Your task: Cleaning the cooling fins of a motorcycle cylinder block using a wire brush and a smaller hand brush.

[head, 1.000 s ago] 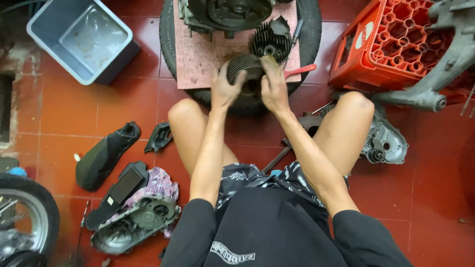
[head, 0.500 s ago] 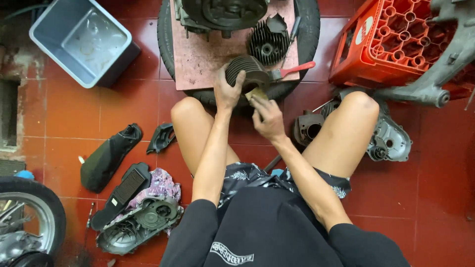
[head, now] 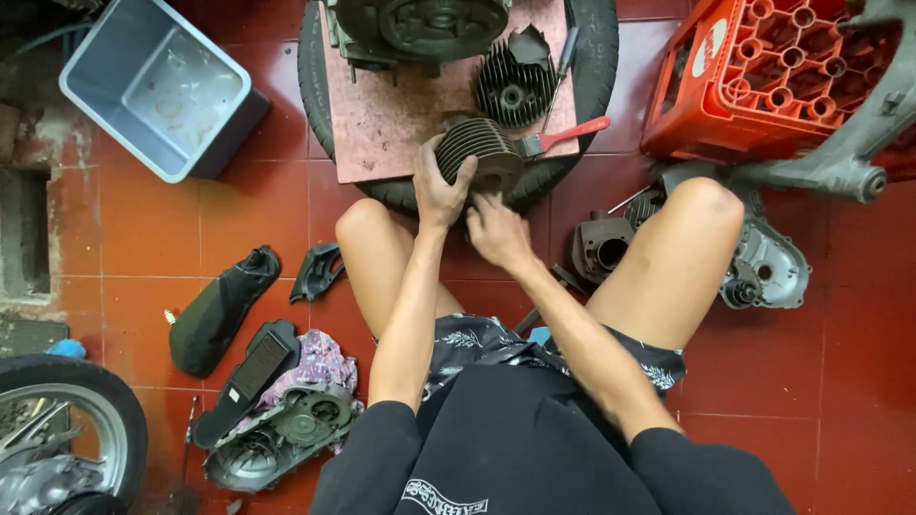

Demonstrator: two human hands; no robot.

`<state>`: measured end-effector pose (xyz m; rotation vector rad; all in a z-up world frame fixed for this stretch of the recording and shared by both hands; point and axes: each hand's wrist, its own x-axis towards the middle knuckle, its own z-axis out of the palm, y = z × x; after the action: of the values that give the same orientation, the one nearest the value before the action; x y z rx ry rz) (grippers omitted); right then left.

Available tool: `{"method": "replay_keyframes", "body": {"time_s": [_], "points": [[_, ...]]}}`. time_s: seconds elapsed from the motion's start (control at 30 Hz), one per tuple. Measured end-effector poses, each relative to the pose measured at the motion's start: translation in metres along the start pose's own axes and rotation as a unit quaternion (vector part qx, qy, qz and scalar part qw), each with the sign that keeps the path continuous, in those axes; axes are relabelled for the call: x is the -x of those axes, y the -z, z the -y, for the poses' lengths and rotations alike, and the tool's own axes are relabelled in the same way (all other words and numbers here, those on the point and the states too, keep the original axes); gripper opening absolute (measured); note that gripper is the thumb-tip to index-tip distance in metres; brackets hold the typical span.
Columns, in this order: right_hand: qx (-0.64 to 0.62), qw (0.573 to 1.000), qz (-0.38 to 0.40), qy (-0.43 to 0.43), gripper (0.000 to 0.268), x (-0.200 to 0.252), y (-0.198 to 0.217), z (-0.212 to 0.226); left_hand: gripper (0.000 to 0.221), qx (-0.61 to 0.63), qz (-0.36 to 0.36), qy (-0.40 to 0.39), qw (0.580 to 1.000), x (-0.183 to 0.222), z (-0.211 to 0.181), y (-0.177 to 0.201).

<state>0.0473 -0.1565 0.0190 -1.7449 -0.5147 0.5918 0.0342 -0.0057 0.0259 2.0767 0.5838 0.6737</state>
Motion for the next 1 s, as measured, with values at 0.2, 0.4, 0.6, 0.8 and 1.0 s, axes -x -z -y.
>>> {"method": "replay_keyframes", "body": {"time_s": [0.2,0.4,0.6,0.8,1.0], "points": [[0.488,0.857,-0.068,0.153,0.032,0.003,-0.001,0.007,0.084,0.000,-0.004,0.010,1.000,0.006,-0.008,0.004],[-0.021,0.999,0.034,0.019,0.053,0.001,0.008,0.009,0.085,-0.001,-0.009,-0.005,1.000,-0.002,-0.009,0.001],[0.487,0.856,-0.095,0.146,0.034,-0.001,-0.011,0.011,0.085,0.014,0.017,-0.007,1.000,0.002,-0.011,0.004],[-0.483,0.851,-0.063,-0.198,0.055,0.004,-0.021,0.027,0.085,0.016,0.044,0.019,0.999,0.003,0.004,0.006],[0.580,0.790,-0.092,0.174,0.028,-0.004,-0.008,-0.005,0.085,0.007,0.056,0.009,0.998,0.002,0.008,0.008]]}}
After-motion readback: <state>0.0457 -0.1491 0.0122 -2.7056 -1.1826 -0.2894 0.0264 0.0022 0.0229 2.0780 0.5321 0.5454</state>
